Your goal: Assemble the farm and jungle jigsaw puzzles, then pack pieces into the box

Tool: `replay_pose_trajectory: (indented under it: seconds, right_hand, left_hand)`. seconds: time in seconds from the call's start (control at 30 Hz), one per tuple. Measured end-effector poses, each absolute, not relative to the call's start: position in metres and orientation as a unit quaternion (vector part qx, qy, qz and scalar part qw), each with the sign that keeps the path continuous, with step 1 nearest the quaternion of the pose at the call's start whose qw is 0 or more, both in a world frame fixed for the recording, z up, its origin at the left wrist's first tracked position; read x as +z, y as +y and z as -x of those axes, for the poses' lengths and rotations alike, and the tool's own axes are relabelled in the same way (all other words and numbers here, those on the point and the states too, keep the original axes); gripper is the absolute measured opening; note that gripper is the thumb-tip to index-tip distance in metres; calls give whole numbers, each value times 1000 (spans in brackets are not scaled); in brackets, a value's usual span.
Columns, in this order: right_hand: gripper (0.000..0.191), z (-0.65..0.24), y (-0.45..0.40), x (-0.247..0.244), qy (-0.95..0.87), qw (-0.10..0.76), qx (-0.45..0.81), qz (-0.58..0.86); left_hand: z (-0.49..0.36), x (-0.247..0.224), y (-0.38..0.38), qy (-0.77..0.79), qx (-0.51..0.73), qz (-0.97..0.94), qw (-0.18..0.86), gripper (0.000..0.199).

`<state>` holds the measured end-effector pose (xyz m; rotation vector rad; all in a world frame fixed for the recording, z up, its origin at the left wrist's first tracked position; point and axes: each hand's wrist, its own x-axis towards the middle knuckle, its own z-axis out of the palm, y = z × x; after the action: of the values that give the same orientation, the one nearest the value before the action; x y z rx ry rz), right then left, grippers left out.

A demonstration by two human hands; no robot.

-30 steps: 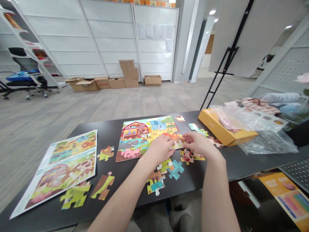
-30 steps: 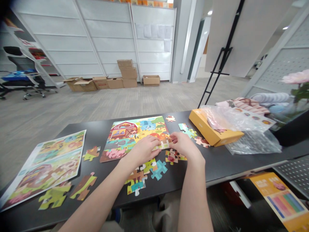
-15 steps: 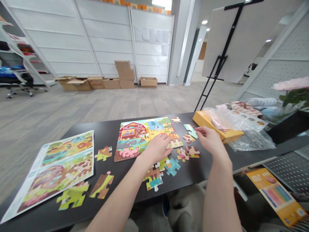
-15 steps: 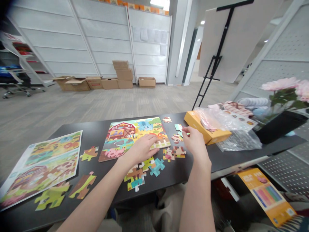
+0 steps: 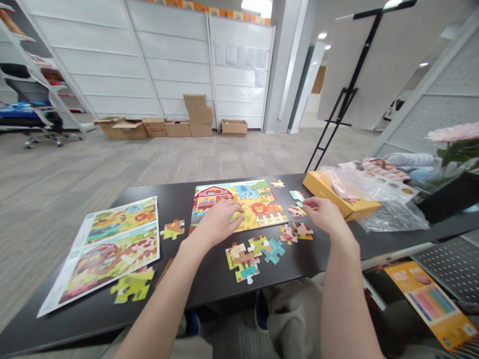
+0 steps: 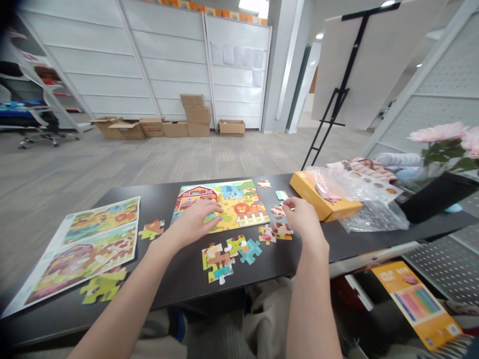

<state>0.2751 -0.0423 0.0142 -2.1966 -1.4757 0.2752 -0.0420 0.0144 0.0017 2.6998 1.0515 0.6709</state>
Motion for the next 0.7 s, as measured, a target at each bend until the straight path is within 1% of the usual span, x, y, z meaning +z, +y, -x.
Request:
replay_pose_trajectory:
  seconds: [0.1, 0.13, 0.2, 0.33, 0.47, 0.6, 0.7]
  right_hand:
    - [20, -269, -42, 13, -570, 202, 181, 776]
    - [19, -268, -40, 12, -578, 188, 191, 771]
    - [19, -266, -37, 9, -585, 169, 164, 776]
    - [19, -266, -30, 2, -577, 152, 103, 796]
    - [12, -271, -29, -2, -588, 129, 121, 789]
    - [12, -274, -30, -4, -562, 112, 149, 806]
    - [14, -272, -29, -4, -546, 105, 118, 822]
  left_hand:
    - [53, 5, 8, 385, 162, -902, 110, 18]
    - [54, 7, 5, 390, 140, -903, 118, 18]
    - [54, 10, -2, 387, 107, -906, 131, 17]
    - [51, 16, -10, 380, 81, -907, 161, 15]
    - [51, 19, -8, 392, 85, -902, 161, 15]
    - [53, 21, -6, 406, 90, -896, 155, 16]
    - [55, 20, -5, 410, 89, -894, 158, 17]
